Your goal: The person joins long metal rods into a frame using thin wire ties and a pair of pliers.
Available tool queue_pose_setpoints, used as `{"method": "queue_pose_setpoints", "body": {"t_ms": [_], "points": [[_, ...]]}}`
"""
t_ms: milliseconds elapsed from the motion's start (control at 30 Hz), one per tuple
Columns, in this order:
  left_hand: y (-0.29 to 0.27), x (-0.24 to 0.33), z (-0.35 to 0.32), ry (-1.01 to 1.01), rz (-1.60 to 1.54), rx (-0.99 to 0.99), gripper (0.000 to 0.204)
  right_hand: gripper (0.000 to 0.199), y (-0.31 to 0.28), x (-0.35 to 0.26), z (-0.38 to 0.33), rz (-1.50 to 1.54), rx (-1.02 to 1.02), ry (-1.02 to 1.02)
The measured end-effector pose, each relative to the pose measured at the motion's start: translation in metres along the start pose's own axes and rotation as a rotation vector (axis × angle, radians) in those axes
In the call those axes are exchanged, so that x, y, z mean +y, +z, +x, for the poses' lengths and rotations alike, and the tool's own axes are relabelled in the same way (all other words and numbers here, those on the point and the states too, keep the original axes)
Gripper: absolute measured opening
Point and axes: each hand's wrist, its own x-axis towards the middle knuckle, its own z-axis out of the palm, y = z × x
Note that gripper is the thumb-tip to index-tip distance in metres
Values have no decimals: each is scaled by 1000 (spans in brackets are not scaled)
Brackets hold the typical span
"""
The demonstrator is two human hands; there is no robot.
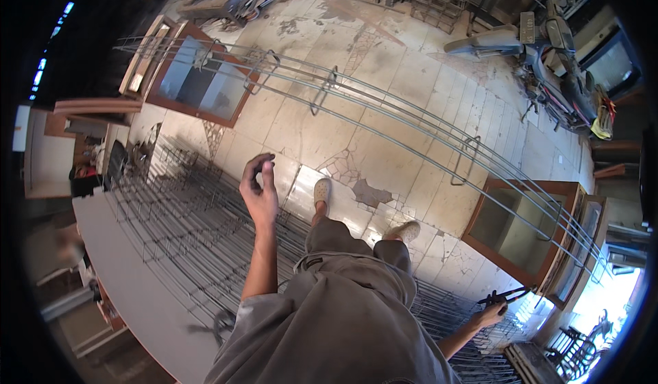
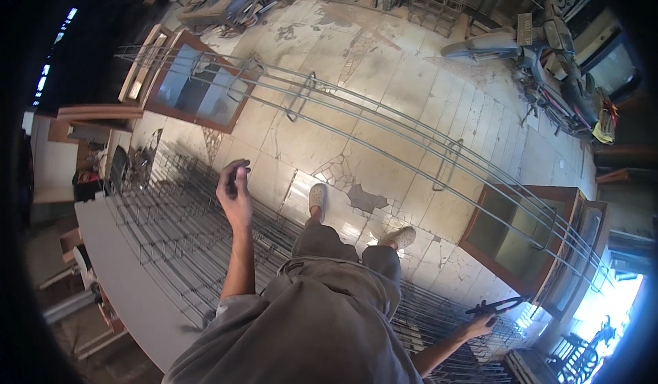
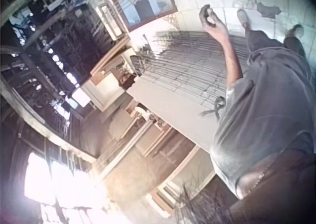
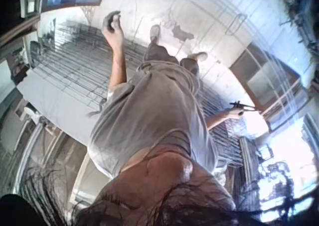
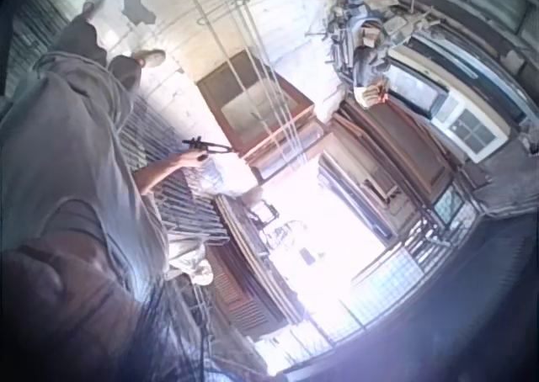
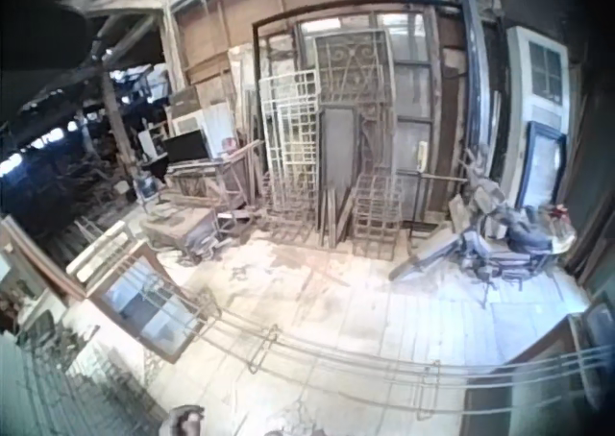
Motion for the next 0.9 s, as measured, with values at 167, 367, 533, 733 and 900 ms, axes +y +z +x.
{"method": "queue_pose_setpoints", "body": {"t_ms": [167, 367, 533, 733, 900], "points": [[9, -42, 110, 295, 63, -290, 23, 49, 68, -80, -184, 593, -265, 218], [19, -20, 187, 610, 216, -830, 53, 51, 135, -188, -291, 344, -820, -191], [29, -17, 225, 652, 257, -994, 45, 55, 202, -248, -315, -183, -1302, -456], [58, -1, 290, 745, 241, -1006, 35, 54, 265, -254, -354, -131, -1541, -509], [81, -12, 303, 728, 420, -1486, 34, 55, 260, -253, -390, -196, -1371, -559]]}}
